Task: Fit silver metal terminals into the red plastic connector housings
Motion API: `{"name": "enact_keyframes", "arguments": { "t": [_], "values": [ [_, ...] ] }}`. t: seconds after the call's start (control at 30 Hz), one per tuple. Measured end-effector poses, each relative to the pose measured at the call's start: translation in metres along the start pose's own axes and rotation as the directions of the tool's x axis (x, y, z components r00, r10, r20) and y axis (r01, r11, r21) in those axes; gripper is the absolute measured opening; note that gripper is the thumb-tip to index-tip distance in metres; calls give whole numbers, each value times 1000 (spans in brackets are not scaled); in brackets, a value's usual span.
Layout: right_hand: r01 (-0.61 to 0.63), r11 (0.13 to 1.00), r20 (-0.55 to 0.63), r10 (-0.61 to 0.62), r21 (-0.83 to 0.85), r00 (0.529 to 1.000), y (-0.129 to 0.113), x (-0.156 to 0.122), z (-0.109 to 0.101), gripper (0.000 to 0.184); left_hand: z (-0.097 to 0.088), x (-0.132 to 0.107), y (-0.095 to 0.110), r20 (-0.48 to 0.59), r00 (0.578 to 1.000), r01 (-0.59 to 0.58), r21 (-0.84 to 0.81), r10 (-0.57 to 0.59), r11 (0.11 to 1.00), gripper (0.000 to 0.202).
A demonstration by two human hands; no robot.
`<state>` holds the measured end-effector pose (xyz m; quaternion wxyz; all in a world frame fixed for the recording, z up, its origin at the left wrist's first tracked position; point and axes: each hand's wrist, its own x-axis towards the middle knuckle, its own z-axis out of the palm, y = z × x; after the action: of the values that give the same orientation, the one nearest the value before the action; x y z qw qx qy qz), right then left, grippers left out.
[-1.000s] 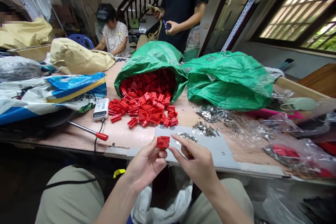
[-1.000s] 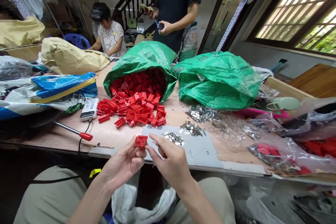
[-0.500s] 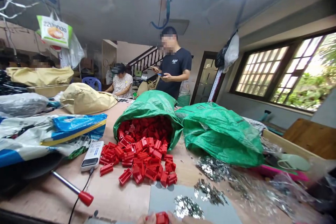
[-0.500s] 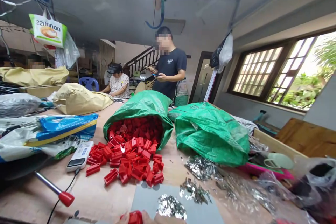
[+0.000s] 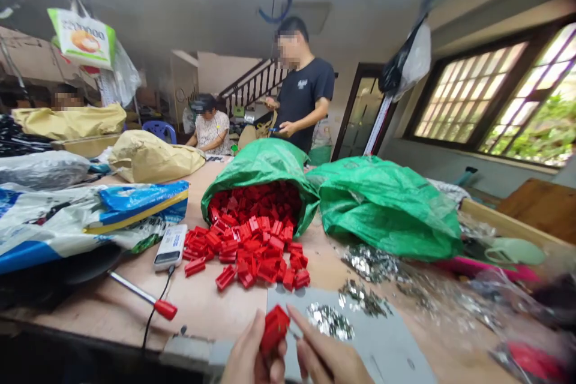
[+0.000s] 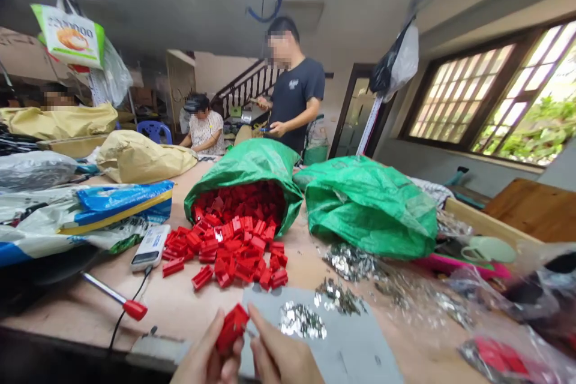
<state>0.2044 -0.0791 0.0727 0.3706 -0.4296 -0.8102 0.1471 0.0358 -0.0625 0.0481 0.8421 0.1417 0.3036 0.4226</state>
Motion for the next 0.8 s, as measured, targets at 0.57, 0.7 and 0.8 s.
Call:
{"name": "enact_keyframes", "arguments": {
  "t": [0.57,0.7,0.8],
  "values": [
    [-197,962,64,188,191,980,-35,3,-15,43,36,-35,6,-59,998,-19,-267,3,964,26],
    [-171,969,40,166,180,985,-33,0,-11,42,34,-31,1,-69,997,-57,-254,41,966,25],
    [-172,967,-5,176,185,984,-31,0,-7,41,35,-29,-2,-83,996,-63,-268,42,961,24]
  ]
}}
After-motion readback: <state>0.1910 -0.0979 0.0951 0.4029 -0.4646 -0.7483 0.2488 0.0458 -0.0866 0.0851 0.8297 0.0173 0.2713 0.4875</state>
